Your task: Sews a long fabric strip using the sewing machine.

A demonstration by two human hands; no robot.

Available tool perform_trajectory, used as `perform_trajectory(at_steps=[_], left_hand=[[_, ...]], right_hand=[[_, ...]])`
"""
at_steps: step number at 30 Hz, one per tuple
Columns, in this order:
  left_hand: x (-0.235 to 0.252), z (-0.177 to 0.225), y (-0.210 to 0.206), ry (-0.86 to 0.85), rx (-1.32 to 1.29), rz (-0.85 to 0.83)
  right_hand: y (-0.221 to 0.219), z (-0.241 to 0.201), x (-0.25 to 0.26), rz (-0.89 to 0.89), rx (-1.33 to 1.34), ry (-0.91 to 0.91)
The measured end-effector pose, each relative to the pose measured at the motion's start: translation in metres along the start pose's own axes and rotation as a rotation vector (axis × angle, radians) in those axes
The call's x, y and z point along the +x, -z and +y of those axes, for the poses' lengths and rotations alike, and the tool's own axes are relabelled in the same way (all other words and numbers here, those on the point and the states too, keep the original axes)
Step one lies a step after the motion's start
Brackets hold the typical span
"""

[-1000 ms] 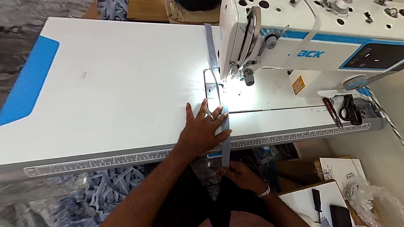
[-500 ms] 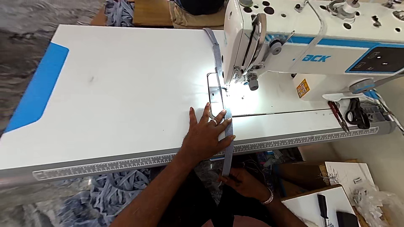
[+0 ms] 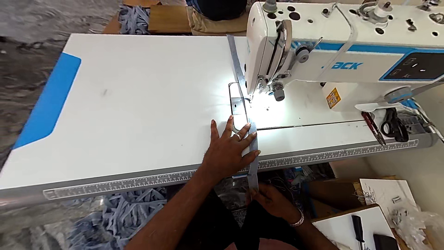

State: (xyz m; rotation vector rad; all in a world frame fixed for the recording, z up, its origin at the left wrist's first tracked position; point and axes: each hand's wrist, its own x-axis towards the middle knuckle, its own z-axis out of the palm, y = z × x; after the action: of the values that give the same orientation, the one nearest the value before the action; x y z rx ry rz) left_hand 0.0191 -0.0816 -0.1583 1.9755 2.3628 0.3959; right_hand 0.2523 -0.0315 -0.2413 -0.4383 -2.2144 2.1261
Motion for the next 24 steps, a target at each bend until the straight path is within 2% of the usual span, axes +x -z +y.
perform_trajectory(at_steps=[5, 10, 16, 19, 22, 24], left_hand=[[0.0, 0.0, 0.002, -0.007, -0.011, -0.002], [0.004, -0.001, 0.007, 0.058, 0.002, -0.032], [0.038, -0.013, 0.007, 0.155, 0.027, -0.058], [0.057, -0.025, 0.006, 0.195, 0.031, -0.056], [0.072, -0.032, 0.011, 0.22, 0.023, -0.069], [0.079, -0.034, 0.014, 0.233, 0.029, -0.09]], right_hand=[[0.001, 0.001, 0.003, 0.012, 0.015, -0.013], [0.0, 0.004, 0.002, 0.017, 0.005, -0.007], [0.0, 0.005, 0.003, 0.035, -0.032, -0.038], [0.007, 0.002, 0.0, -0.011, -0.156, -0.054], [0.044, -0.039, -0.01, -0.11, -0.449, -0.161], [0.083, -0.085, -0.023, -0.016, -0.617, -0.205]])
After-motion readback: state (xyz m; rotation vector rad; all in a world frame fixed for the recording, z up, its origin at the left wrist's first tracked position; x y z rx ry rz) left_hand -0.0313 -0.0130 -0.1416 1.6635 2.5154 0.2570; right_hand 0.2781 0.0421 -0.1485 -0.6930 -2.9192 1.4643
